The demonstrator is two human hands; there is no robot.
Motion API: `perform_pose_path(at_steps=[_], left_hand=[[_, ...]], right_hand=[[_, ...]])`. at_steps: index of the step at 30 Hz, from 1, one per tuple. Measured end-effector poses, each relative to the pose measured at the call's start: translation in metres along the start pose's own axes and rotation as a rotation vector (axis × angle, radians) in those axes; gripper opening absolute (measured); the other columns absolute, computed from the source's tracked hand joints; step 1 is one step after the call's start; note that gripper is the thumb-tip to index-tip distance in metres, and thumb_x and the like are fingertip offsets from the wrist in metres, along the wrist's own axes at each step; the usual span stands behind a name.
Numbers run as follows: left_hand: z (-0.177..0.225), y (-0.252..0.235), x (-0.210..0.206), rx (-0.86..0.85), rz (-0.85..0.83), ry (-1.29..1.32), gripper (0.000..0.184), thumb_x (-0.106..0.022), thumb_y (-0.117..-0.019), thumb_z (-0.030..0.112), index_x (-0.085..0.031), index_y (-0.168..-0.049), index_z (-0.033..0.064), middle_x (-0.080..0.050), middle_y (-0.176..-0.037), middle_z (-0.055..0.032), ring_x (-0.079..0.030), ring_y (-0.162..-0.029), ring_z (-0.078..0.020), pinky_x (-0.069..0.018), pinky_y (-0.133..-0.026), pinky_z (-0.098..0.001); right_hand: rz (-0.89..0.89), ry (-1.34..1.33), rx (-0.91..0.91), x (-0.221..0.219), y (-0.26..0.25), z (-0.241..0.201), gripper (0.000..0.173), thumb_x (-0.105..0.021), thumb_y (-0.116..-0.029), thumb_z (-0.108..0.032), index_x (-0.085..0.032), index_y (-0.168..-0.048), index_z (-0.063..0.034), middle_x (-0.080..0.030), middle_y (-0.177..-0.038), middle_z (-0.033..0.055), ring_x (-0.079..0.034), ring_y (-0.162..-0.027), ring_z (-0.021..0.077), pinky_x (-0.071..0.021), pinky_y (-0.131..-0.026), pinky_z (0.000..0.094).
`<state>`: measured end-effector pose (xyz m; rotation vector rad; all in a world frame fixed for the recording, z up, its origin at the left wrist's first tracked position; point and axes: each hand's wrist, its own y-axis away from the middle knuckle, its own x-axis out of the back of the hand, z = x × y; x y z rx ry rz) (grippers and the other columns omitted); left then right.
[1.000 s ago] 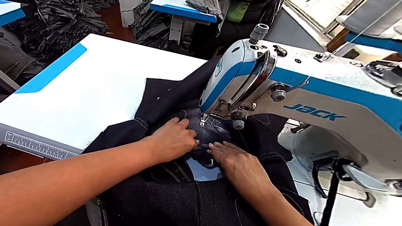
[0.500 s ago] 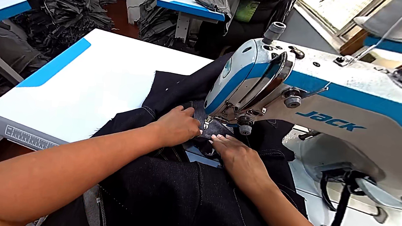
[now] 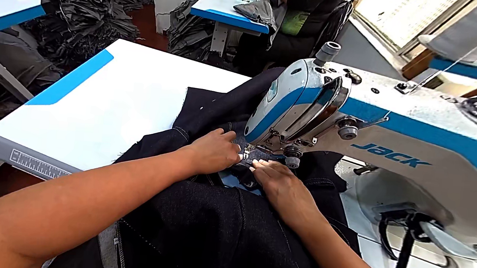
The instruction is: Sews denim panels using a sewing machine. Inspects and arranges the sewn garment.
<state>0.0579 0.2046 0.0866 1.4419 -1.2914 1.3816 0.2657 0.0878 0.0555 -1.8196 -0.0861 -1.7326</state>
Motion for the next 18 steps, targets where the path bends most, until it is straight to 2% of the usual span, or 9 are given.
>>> perform_pose_path(at_steps=[3,4,5,7,9,11,14,16,18], left_hand=[[0.007,0.011,-0.008,-0.283,0.300,-0.137,0.025,-0.050,-0.1004,0.001,-0.074,-0.110,0.0012,-0.075,-0.106,-0.0126,-0.068,-0.109,-0.0307,-0.0524,-0.089,-0.0462],[0.011,0.015,-0.008,-0.368,0.364,-0.154,0.025,-0.049,-0.1010,0.001,-0.073,-0.107,0.0003,-0.075,-0.102,-0.0130,-0.069,-0.105,-0.0293,-0.0533,-0.088,-0.0437],[0.014,0.019,-0.008,-0.425,0.394,-0.137,0.022,-0.050,-0.1002,0.000,-0.072,-0.098,-0.0002,-0.072,-0.090,-0.0133,-0.070,-0.094,-0.0288,-0.0536,-0.081,-0.0413],[0.020,0.027,-0.005,-0.344,0.316,-0.090,0.019,-0.052,-0.0983,-0.002,-0.068,-0.089,-0.0001,-0.067,-0.079,-0.0134,-0.069,-0.083,-0.0295,-0.0534,-0.074,-0.0399],[0.025,0.024,0.002,-0.135,0.200,0.008,0.016,-0.053,-0.0988,0.000,-0.068,-0.093,-0.0013,-0.067,-0.082,-0.0159,-0.069,-0.084,-0.0329,-0.0534,-0.071,-0.0433],[0.026,0.017,0.009,0.015,0.101,0.098,0.014,-0.056,-0.0990,0.003,-0.069,-0.102,-0.0007,-0.068,-0.093,-0.0178,-0.069,-0.093,-0.0359,-0.0533,-0.074,-0.0475],[0.028,0.010,0.019,0.053,-0.024,0.053,0.023,-0.072,-0.0891,0.013,-0.067,-0.108,0.0015,-0.067,-0.103,-0.0170,-0.065,-0.103,-0.0368,-0.0490,-0.079,-0.0519],[0.033,0.002,0.023,-0.015,-0.005,-0.073,0.021,-0.071,-0.0913,0.019,-0.070,-0.099,-0.0010,-0.069,-0.095,-0.0170,-0.067,-0.098,-0.0365,-0.0485,-0.083,-0.0546],[0.040,-0.010,0.025,-0.107,0.001,-0.226,0.018,-0.055,-0.0968,0.001,-0.067,-0.084,-0.0047,-0.068,-0.080,-0.0170,-0.068,-0.087,-0.0348,-0.0481,-0.082,-0.0520]], right_hand=[[0.077,-0.099,0.198,-0.001,0.004,0.007,0.018,-0.054,-0.0913,0.006,-0.071,-0.088,-0.0008,-0.074,-0.099,0.0129,-0.070,-0.100,0.0301,-0.0567,-0.089,0.0413],[0.066,-0.124,0.214,0.000,0.004,0.008,0.015,-0.056,-0.0904,0.006,-0.069,-0.089,-0.0011,-0.071,-0.095,0.0123,-0.069,-0.095,0.0290,-0.0570,-0.085,0.0391],[0.037,-0.137,0.198,0.001,0.004,0.009,0.010,-0.061,-0.0877,0.005,-0.068,-0.092,-0.0013,-0.068,-0.093,0.0123,-0.069,-0.092,0.0286,-0.0579,-0.082,0.0385],[-0.021,-0.154,0.105,0.001,0.000,0.009,0.027,-0.078,-0.0729,0.006,-0.067,-0.097,-0.0005,-0.065,-0.093,0.0142,-0.070,-0.083,0.0298,-0.0596,-0.069,0.0421],[-0.018,-0.184,0.042,-0.003,-0.005,0.012,0.040,-0.086,-0.0616,0.006,-0.067,-0.096,-0.0004,-0.065,-0.092,0.0152,-0.070,-0.073,0.0310,-0.0586,-0.058,0.0455],[0.038,-0.220,0.065,-0.006,-0.007,0.019,0.042,-0.084,-0.0622,0.003,-0.071,-0.102,-0.0005,-0.069,-0.092,0.0157,-0.071,-0.073,0.0316,-0.0594,-0.061,0.0472],[0.112,-0.209,0.149,-0.011,-0.007,0.022,0.025,-0.075,-0.0737,-0.001,-0.073,-0.098,0.0007,-0.069,-0.087,0.0147,-0.071,-0.072,0.0299,-0.0585,-0.059,0.0442],[0.120,-0.187,0.159,-0.013,-0.010,0.020,0.011,-0.069,-0.0801,-0.005,-0.070,-0.090,-0.0001,-0.066,-0.081,0.0129,-0.069,-0.066,0.0278,-0.0562,-0.054,0.0423],[0.084,-0.185,0.123,-0.013,-0.015,0.016,0.011,-0.068,-0.0787,-0.004,-0.071,-0.088,0.0013,-0.066,-0.079,0.0141,-0.069,-0.064,0.0293,-0.0546,-0.052,0.0447]])
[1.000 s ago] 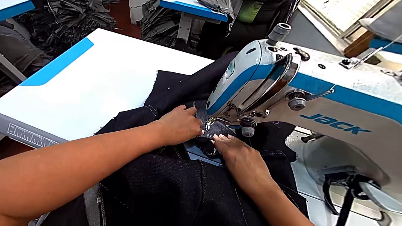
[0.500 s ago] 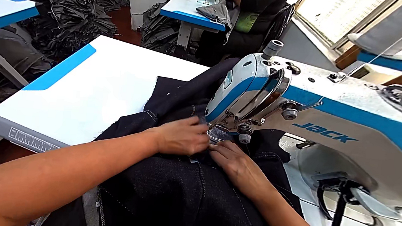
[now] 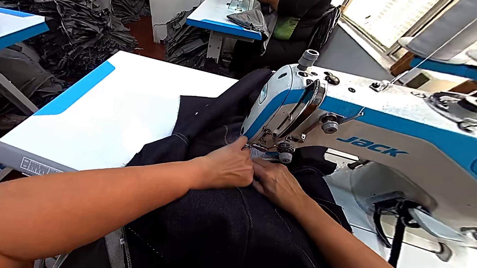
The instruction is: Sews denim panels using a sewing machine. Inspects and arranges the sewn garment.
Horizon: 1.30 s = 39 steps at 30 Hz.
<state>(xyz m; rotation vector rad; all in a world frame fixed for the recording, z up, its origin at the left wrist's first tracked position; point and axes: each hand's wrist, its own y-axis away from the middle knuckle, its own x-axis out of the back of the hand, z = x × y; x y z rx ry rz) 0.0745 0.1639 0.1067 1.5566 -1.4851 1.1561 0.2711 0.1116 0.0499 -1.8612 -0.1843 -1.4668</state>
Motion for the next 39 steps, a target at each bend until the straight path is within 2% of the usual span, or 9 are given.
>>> perform_pose_path(at_steps=[4,7,9,11,13,17,27,32,39], left_hand=[[0.015,-0.009,0.014,0.112,-0.288,0.048,0.021,-0.043,-0.1024,-0.004,-0.062,-0.103,-0.0121,-0.067,-0.097,-0.0245,-0.066,-0.100,-0.0408,-0.0505,-0.080,-0.0512],[0.025,0.009,0.004,0.126,-0.204,0.018,0.026,-0.047,-0.1012,-0.003,-0.063,-0.120,-0.0126,-0.068,-0.103,-0.0231,-0.067,-0.101,-0.0380,-0.0522,-0.080,-0.0486],[0.030,0.021,-0.007,0.103,-0.085,-0.004,0.022,-0.054,-0.0976,-0.002,-0.070,-0.112,-0.0076,-0.069,-0.105,-0.0182,-0.065,-0.102,-0.0335,-0.0503,-0.080,-0.0474],[0.034,0.028,-0.015,0.121,-0.003,0.006,0.019,-0.056,-0.0961,-0.002,-0.072,-0.106,-0.0032,-0.066,-0.114,-0.0149,-0.063,-0.109,-0.0310,-0.0489,-0.082,-0.0477],[0.034,0.032,-0.022,0.129,0.023,0.005,0.023,-0.055,-0.0964,-0.001,-0.072,-0.111,-0.0034,-0.068,-0.125,-0.0158,-0.063,-0.119,-0.0305,-0.0486,-0.089,-0.0492],[0.030,0.038,-0.031,0.165,0.108,0.133,0.033,-0.054,-0.0969,-0.001,-0.072,-0.124,0.0017,-0.075,-0.105,-0.0149,-0.069,-0.108,-0.0313,-0.0490,-0.095,-0.0494],[0.012,0.027,-0.034,0.162,0.122,0.209,0.029,-0.055,-0.0952,-0.004,-0.077,-0.112,0.0036,-0.076,-0.099,-0.0116,-0.070,-0.101,-0.0294,-0.0496,-0.088,-0.0469],[-0.001,0.021,-0.036,0.164,0.079,0.208,0.030,-0.054,-0.0960,-0.004,-0.077,-0.113,0.0042,-0.075,-0.102,-0.0121,-0.069,-0.104,-0.0306,-0.0495,-0.089,-0.0487],[-0.007,0.022,-0.039,0.146,0.091,0.204,0.031,-0.052,-0.0969,-0.004,-0.076,-0.114,0.0037,-0.075,-0.104,-0.0124,-0.068,-0.104,-0.0310,-0.0491,-0.088,-0.0483]], right_hand=[[-0.045,-0.009,-0.064,0.003,0.001,-0.003,0.012,-0.070,-0.0776,0.001,-0.071,-0.089,0.0018,-0.067,-0.082,0.0156,-0.070,-0.068,0.0326,-0.0548,-0.055,0.0486],[-0.059,0.029,-0.038,0.011,0.012,-0.013,0.015,-0.066,-0.0823,0.005,-0.074,-0.093,-0.0018,-0.069,-0.085,0.0120,-0.071,-0.077,0.0290,-0.0585,-0.064,0.0443],[-0.109,0.089,-0.028,0.016,0.019,-0.023,0.028,-0.063,-0.0859,0.008,-0.078,-0.106,-0.0031,-0.069,-0.088,0.0109,-0.069,-0.083,0.0286,-0.0575,-0.070,0.0420],[-0.157,0.125,-0.035,0.018,0.022,-0.028,0.031,-0.062,-0.0869,0.010,-0.077,-0.111,-0.0036,-0.068,-0.089,0.0111,-0.067,-0.084,0.0294,-0.0557,-0.072,0.0419],[-0.169,0.130,-0.043,0.017,0.020,-0.027,0.032,-0.063,-0.0869,0.010,-0.078,-0.111,-0.0043,-0.068,-0.088,0.0109,-0.067,-0.085,0.0295,-0.0563,-0.073,0.0411],[-0.168,0.096,-0.074,0.017,0.020,-0.026,0.034,-0.062,-0.0869,0.011,-0.078,-0.113,-0.0050,-0.068,-0.089,0.0107,-0.067,-0.086,0.0294,-0.0560,-0.075,0.0411],[-0.134,0.052,-0.103,0.012,0.018,-0.019,0.038,-0.058,-0.0894,0.011,-0.076,-0.118,-0.0046,-0.066,-0.089,0.0121,-0.065,-0.084,0.0302,-0.0548,-0.074,0.0414],[-0.125,0.056,-0.139,0.008,0.009,-0.011,0.034,-0.059,-0.0902,0.011,-0.077,-0.115,-0.0027,-0.066,-0.090,0.0148,-0.068,-0.088,0.0328,-0.0571,-0.078,0.0442],[-0.052,0.041,-0.173,0.008,0.014,-0.013,0.027,-0.063,-0.0867,0.010,-0.079,-0.105,-0.0026,-0.069,-0.089,0.0144,-0.069,-0.088,0.0326,-0.0576,-0.075,0.0433]])
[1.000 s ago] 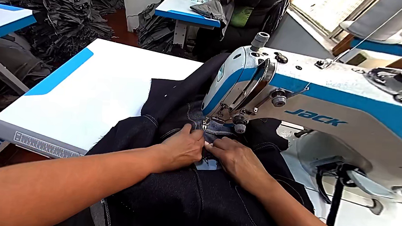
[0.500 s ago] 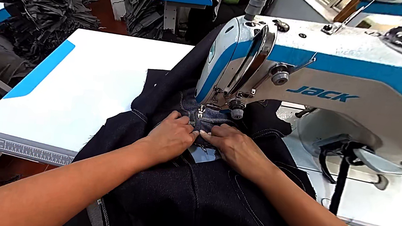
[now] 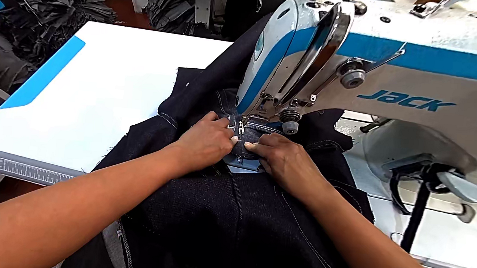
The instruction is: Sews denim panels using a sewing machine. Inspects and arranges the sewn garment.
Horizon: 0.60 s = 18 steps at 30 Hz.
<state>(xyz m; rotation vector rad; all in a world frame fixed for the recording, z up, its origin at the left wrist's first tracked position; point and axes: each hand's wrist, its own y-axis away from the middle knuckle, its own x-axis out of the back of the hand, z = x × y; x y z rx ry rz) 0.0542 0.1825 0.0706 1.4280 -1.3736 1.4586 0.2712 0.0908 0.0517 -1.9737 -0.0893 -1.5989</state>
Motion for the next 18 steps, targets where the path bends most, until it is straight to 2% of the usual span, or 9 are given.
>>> perform_pose_path(at_steps=[6,10,13,18], left_hand=[[-0.011,-0.008,-0.003,-0.003,0.015,-0.018,0.031,-0.050,-0.0971,-0.005,-0.076,-0.113,0.0031,-0.075,-0.102,-0.0133,-0.068,-0.104,-0.0326,-0.0488,-0.088,-0.0483],[-0.020,-0.014,-0.006,-0.008,0.015,-0.039,0.031,-0.050,-0.0973,-0.005,-0.076,-0.112,0.0036,-0.074,-0.102,-0.0133,-0.067,-0.106,-0.0326,-0.0484,-0.089,-0.0481],[-0.026,-0.019,-0.010,-0.018,0.022,-0.064,0.031,-0.049,-0.0975,-0.004,-0.076,-0.112,0.0032,-0.074,-0.102,-0.0140,-0.067,-0.106,-0.0327,-0.0484,-0.088,-0.0476],[-0.034,-0.025,-0.014,-0.042,0.044,-0.143,0.029,-0.049,-0.0970,-0.004,-0.076,-0.107,0.0027,-0.072,-0.094,-0.0127,-0.067,-0.101,-0.0314,-0.0471,-0.086,-0.0453]], right_hand=[[0.016,-0.002,-0.038,-0.005,-0.008,0.010,0.029,-0.061,-0.0882,0.011,-0.079,-0.106,-0.0020,-0.070,-0.091,0.0177,-0.070,-0.090,0.0371,-0.0573,-0.076,0.0488],[0.006,0.015,-0.122,-0.009,-0.012,0.016,0.031,-0.059,-0.0919,0.009,-0.079,-0.111,-0.0050,-0.073,-0.101,0.0209,-0.071,-0.097,0.0403,-0.0570,-0.082,0.0540],[0.016,0.014,-0.134,-0.012,-0.014,0.022,0.030,-0.057,-0.0940,0.007,-0.078,-0.112,-0.0043,-0.074,-0.104,0.0225,-0.072,-0.099,0.0418,-0.0562,-0.085,0.0555],[0.043,0.002,-0.165,-0.019,-0.014,0.034,0.028,-0.055,-0.0986,-0.003,-0.077,-0.115,-0.0053,-0.075,-0.112,0.0199,-0.072,-0.105,0.0398,-0.0560,-0.090,0.0558]])
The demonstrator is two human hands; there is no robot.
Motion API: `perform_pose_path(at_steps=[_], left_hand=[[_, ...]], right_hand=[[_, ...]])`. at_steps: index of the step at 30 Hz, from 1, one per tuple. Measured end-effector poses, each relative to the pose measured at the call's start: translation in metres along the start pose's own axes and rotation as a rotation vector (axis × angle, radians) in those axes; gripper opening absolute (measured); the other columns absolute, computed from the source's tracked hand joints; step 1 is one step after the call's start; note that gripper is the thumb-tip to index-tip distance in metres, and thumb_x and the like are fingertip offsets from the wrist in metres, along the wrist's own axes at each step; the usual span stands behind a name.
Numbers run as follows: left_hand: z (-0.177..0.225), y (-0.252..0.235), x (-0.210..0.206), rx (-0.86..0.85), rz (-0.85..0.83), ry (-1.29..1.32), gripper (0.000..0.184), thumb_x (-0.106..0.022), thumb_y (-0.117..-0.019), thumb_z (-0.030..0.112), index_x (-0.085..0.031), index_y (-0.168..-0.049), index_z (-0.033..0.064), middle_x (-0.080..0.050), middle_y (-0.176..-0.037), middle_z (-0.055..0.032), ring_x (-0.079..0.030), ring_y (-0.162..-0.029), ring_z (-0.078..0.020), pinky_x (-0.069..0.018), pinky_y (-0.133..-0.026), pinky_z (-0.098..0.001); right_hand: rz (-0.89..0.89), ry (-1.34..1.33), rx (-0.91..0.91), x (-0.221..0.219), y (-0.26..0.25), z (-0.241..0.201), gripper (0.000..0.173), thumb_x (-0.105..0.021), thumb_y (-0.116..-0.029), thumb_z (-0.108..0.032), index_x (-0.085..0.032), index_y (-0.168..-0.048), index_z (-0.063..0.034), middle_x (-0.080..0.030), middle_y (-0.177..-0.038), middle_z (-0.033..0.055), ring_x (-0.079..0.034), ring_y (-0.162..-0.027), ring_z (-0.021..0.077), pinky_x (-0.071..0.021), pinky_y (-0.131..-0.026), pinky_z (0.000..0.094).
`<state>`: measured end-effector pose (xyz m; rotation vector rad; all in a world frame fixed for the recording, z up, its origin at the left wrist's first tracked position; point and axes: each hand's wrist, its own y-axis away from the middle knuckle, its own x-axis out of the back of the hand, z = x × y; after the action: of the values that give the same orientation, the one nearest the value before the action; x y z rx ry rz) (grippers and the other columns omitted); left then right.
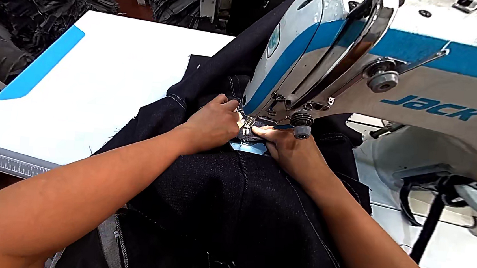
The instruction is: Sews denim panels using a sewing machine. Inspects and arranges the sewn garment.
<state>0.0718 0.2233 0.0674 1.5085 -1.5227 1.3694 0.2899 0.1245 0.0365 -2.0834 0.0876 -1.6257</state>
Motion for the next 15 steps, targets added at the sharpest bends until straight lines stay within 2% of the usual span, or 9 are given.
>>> perform_pose_path(at_steps=[2,5,7,9,13,15], left_hand=[[-0.001,-0.001,-0.003,0.003,0.019,-0.021,0.025,-0.050,-0.0965,-0.003,-0.074,-0.098,0.0019,-0.071,-0.089,-0.0125,-0.067,-0.101,-0.0315,-0.0471,-0.086,-0.0450],[0.000,-0.003,-0.006,0.027,0.040,-0.039,0.023,-0.051,-0.0959,-0.003,-0.073,-0.093,0.0009,-0.070,-0.087,-0.0132,-0.066,-0.101,-0.0320,-0.0462,-0.087,-0.0447],[0.000,-0.004,-0.011,0.042,0.070,-0.058,0.022,-0.051,-0.0956,-0.002,-0.073,-0.091,0.0007,-0.071,-0.089,-0.0136,-0.066,-0.102,-0.0316,-0.0461,-0.088,-0.0445],[-0.001,-0.005,-0.012,0.051,0.073,-0.068,0.021,-0.052,-0.0951,-0.002,-0.071,-0.088,0.0003,-0.071,-0.090,-0.0142,-0.066,-0.103,-0.0319,-0.0462,-0.090,-0.0450],[-0.001,-0.007,-0.013,0.075,0.082,-0.059,0.019,-0.053,-0.0930,-0.003,-0.069,-0.082,0.0004,-0.070,-0.088,-0.0143,-0.066,-0.103,-0.0318,-0.0461,-0.091,-0.0449],[-0.001,-0.007,-0.013,0.081,0.082,-0.055,0.019,-0.054,-0.0928,-0.003,-0.068,-0.081,0.0001,-0.070,-0.088,-0.0145,-0.067,-0.103,-0.0317,-0.0465,-0.091,-0.0453]], right_hand=[[-0.022,-0.014,-0.066,0.000,-0.002,0.002,0.027,-0.057,-0.0988,-0.004,-0.077,-0.117,-0.0063,-0.074,-0.114,0.0207,-0.071,-0.107,0.0411,-0.0546,-0.091,0.0582],[0.025,-0.042,-0.119,-0.001,-0.007,0.005,0.025,-0.060,-0.0966,-0.003,-0.077,-0.115,-0.0044,-0.072,-0.110,0.0236,-0.070,-0.106,0.0421,-0.0539,-0.091,0.0581],[0.029,-0.002,-0.136,0.000,-0.010,0.008,0.017,-0.062,-0.0958,-0.005,-0.073,-0.104,0.0036,-0.071,-0.102,0.0269,-0.070,-0.100,0.0447,-0.0536,-0.088,0.0581],[0.022,0.022,-0.149,0.000,-0.013,0.010,0.017,-0.063,-0.0952,-0.007,-0.069,-0.096,0.0084,-0.069,-0.095,0.0292,-0.069,-0.095,0.0462,-0.0526,-0.083,0.0588],[0.097,-0.002,-0.082,0.000,-0.014,0.015,0.023,-0.062,-0.0953,-0.013,-0.069,-0.103,0.0084,-0.070,-0.103,0.0300,-0.068,-0.104,0.0456,-0.0501,-0.091,0.0579],[0.120,-0.005,-0.078,0.001,-0.014,0.013,0.024,-0.063,-0.0955,-0.014,-0.069,-0.103,0.0078,-0.070,-0.103,0.0292,-0.068,-0.104,0.0448,-0.0497,-0.091,0.0572]])
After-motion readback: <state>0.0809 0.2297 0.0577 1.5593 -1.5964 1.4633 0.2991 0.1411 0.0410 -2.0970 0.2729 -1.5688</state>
